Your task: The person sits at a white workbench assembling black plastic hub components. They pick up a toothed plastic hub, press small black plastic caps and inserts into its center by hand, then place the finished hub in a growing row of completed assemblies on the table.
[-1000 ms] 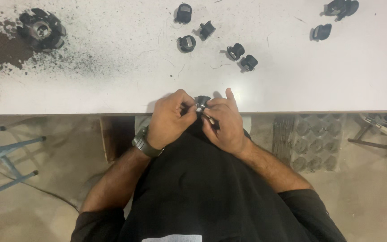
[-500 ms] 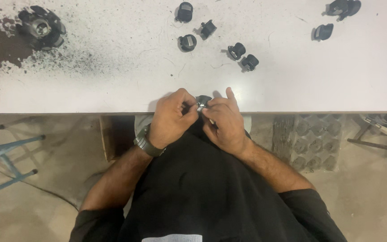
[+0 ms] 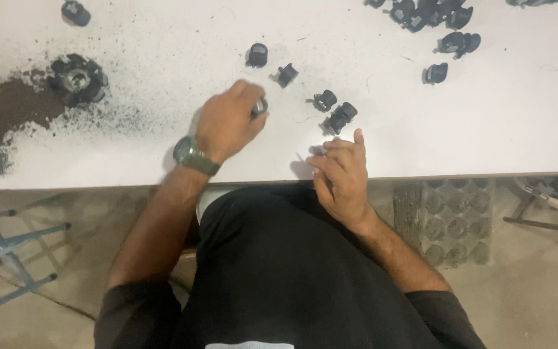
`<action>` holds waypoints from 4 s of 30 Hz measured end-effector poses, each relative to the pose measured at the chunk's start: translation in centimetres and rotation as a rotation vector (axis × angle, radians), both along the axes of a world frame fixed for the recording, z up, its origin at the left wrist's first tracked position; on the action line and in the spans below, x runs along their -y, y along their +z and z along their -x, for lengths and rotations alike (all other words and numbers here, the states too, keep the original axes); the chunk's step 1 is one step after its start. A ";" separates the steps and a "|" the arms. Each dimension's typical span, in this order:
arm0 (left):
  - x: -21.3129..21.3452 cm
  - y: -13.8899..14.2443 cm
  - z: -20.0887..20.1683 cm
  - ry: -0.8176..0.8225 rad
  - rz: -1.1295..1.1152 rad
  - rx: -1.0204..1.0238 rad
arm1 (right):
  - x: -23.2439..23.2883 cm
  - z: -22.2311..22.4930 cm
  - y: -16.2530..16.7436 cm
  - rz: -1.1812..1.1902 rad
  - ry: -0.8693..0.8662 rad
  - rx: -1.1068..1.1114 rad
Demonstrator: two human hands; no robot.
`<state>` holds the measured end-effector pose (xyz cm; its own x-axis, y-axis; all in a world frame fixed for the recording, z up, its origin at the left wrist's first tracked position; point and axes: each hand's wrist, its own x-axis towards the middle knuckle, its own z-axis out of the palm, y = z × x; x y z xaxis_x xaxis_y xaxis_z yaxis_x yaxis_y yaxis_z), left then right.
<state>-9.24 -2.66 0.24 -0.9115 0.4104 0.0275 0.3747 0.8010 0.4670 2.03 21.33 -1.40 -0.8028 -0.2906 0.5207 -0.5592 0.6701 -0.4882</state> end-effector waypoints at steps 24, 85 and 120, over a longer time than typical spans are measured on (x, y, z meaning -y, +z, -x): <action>-0.3 -1.1 -9.2 -0.006 -0.332 -0.128 | 1.7 -0.4 -0.9 -0.158 0.086 0.036; -0.5 -2.7 -12.1 0.041 -0.377 -0.377 | 3.0 -1.5 -1.3 0.036 0.137 0.093; -0.7 -3.3 -11.6 0.099 -0.421 -0.235 | 3.5 -1.3 -2.2 0.022 0.157 -0.035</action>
